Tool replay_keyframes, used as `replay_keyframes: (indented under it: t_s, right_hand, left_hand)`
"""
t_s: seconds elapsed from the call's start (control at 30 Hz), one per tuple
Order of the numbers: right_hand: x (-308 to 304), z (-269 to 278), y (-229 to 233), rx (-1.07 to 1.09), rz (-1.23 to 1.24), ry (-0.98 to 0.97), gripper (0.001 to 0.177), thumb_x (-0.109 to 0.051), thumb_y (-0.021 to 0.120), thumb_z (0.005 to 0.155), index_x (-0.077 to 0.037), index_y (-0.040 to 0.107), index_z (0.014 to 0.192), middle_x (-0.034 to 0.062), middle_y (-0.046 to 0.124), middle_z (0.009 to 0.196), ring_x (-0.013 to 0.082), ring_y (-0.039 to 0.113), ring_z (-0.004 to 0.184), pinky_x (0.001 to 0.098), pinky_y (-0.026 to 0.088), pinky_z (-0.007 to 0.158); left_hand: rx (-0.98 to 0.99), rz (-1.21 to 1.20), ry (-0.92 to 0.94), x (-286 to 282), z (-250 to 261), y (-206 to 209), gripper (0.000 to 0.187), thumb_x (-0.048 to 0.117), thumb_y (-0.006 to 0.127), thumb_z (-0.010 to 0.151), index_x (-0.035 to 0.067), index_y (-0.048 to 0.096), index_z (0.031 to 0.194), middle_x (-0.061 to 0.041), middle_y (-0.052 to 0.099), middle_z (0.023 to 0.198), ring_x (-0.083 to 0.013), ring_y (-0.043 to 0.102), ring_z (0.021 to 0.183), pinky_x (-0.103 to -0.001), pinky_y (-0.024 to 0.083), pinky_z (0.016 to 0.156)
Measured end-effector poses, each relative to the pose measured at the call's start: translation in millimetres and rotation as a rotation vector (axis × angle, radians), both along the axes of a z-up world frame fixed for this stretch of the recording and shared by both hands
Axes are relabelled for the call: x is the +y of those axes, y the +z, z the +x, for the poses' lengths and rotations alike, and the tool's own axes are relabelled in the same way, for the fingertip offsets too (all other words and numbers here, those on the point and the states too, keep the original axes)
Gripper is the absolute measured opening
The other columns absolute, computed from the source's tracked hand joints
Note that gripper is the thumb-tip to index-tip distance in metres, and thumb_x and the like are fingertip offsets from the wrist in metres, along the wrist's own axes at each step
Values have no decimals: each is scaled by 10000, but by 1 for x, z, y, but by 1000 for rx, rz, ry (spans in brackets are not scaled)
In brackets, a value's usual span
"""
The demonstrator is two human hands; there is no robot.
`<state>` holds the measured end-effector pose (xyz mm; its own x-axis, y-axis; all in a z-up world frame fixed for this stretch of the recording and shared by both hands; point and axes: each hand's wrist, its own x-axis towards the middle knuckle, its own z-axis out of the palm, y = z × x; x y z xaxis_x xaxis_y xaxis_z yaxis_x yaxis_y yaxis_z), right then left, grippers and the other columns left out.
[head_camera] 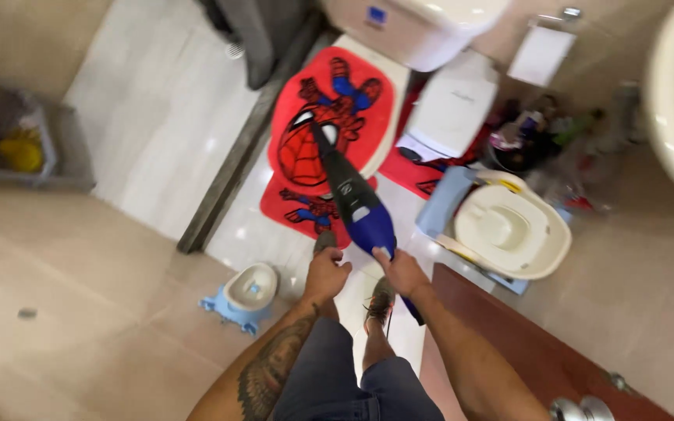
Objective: The person connects interlocking foam mats on a tiled floor, then uses a handheld vacuum to clean a themed rug and toilet lid cover in a bathroom.
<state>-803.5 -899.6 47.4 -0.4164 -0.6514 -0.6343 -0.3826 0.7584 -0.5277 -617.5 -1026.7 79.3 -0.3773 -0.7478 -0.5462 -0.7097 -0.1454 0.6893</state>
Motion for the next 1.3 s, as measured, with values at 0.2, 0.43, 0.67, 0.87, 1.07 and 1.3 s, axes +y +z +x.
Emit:
replay_keyframes:
  t_s: [0.2, 0.43, 0.67, 0.87, 1.07, 1.3]
  right_hand:
    - [-2, 14, 112, -243, 195, -68, 717, -639, 477, 959, 43, 700, 972, 192, 678, 660, 310, 733, 615, 446, 588, 641]
    - [-42, 23, 79, -167, 230, 39, 689, -642, 469, 946, 13, 654, 1057, 192, 706, 678, 323, 759, 667, 460, 594, 687]
    - [-46, 22, 106, -45, 222, 199, 717, -635, 486, 956, 43, 690, 1066, 319, 736, 922, 432, 734, 983, 490, 551, 889]
    - [-15, 30, 126, 25, 297, 306, 688, -622, 518, 940, 26, 697, 1084, 322, 712, 1022, 442, 694, 1046, 499, 525, 937]
    - [-13, 27, 167, 49, 230, 337, 677, -615, 529, 946, 34, 719, 975, 301, 726, 932, 436, 709, 955, 495, 540, 880]
    - [-13, 3, 146, -78, 204, 24, 730, -604, 482, 981, 61, 694, 764, 212, 675, 615, 348, 715, 566, 486, 578, 640]
  left_hand:
    - [-62, -40, 74, 12, 13, -33, 497, 313, 774, 772, 2, 697, 1152, -195, 736, 1141, -332, 694, 1067, -404, 534, 935]
    - [-121, 158, 99, 14, -6, 0, 806, 570, 731, 865, 19, 524, 1415, -183, 642, 1345, -296, 615, 1251, -414, 437, 1056]
    - [232, 220, 422, 0, -17, -2, 742, 512, 651, 892, -48, 568, 1371, -250, 677, 1321, -341, 654, 1221, -412, 478, 1058]
    - [174, -37, 356, 35, -29, -41, 686, 459, 680, 957, -91, 537, 1340, -304, 551, 1372, -421, 538, 1289, -448, 422, 1096]
    - [157, -250, 333, 29, -22, 44, 562, 416, 656, 951, -61, 605, 1244, -261, 603, 1295, -426, 579, 1202, -462, 460, 1031]
    - [238, -336, 329, 11, -35, 79, 432, 375, 650, 981, -20, 673, 1153, -209, 687, 1168, -396, 645, 1113, -446, 503, 963]
